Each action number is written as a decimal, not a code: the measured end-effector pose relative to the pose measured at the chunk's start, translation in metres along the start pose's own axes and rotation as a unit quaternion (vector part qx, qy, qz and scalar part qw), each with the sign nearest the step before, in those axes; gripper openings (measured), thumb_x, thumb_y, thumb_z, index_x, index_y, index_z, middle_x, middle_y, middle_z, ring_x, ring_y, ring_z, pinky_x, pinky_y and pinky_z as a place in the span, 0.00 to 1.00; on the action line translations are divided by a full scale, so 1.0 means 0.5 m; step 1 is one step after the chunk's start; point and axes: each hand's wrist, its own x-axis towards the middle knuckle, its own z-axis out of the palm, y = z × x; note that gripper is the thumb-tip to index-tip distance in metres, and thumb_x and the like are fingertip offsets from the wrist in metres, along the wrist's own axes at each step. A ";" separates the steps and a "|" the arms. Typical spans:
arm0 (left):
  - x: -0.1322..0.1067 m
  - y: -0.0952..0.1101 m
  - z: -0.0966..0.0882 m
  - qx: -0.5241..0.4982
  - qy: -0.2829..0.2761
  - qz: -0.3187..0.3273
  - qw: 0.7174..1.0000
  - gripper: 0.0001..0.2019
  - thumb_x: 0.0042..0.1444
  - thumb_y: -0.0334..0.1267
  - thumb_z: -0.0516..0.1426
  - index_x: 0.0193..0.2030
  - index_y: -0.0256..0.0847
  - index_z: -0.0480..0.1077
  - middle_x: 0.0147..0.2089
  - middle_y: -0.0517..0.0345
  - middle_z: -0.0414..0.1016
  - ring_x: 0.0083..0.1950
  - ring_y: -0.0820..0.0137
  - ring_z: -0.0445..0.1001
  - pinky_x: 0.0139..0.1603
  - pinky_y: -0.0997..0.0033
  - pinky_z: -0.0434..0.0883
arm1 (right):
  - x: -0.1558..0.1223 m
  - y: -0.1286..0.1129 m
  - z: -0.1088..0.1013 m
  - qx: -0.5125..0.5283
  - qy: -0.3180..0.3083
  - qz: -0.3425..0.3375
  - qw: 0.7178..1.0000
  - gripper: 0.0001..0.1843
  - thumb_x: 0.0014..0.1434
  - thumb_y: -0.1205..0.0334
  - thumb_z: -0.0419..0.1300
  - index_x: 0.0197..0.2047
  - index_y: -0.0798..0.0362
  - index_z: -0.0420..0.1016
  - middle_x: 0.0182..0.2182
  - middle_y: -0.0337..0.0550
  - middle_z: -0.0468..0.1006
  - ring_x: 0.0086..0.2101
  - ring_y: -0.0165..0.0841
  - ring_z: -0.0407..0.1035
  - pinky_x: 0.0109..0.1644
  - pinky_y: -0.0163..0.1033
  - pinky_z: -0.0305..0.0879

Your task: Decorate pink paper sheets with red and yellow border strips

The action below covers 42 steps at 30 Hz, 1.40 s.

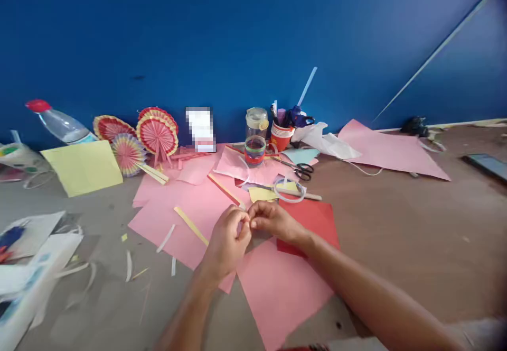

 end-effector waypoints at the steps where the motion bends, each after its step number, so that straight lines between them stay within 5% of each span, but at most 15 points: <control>1: 0.001 0.001 0.000 -0.005 -0.001 -0.008 1.000 0.06 0.55 0.28 0.48 0.30 0.41 0.61 0.33 0.58 0.66 0.36 0.71 0.67 0.39 0.71 0.65 | 0.000 0.001 0.000 0.001 -0.001 0.000 1.000 0.15 0.44 0.56 0.71 0.30 0.55 0.73 0.25 0.34 0.74 0.27 0.25 0.67 0.34 0.32 0.62; 17: 0.008 0.007 -0.010 -0.067 -0.019 -0.085 0.994 0.06 0.56 0.34 0.49 0.30 0.42 0.63 0.33 0.60 0.67 0.36 0.71 0.68 0.40 0.72 0.66 | -0.005 0.004 0.004 0.015 -0.012 -0.013 1.000 0.15 0.52 0.51 0.65 0.33 0.54 0.71 0.25 0.38 0.77 0.29 0.31 0.73 0.38 0.38 0.68; 42: 0.007 0.002 -0.003 -0.057 -0.001 -0.057 0.997 0.05 0.55 0.32 0.51 0.31 0.41 0.67 0.34 0.58 0.70 0.38 0.70 0.71 0.41 0.72 0.68 | -0.007 -0.004 0.000 0.043 -0.014 0.020 0.999 0.16 0.46 0.55 0.70 0.31 0.55 0.71 0.24 0.35 0.76 0.28 0.28 0.71 0.36 0.35 0.66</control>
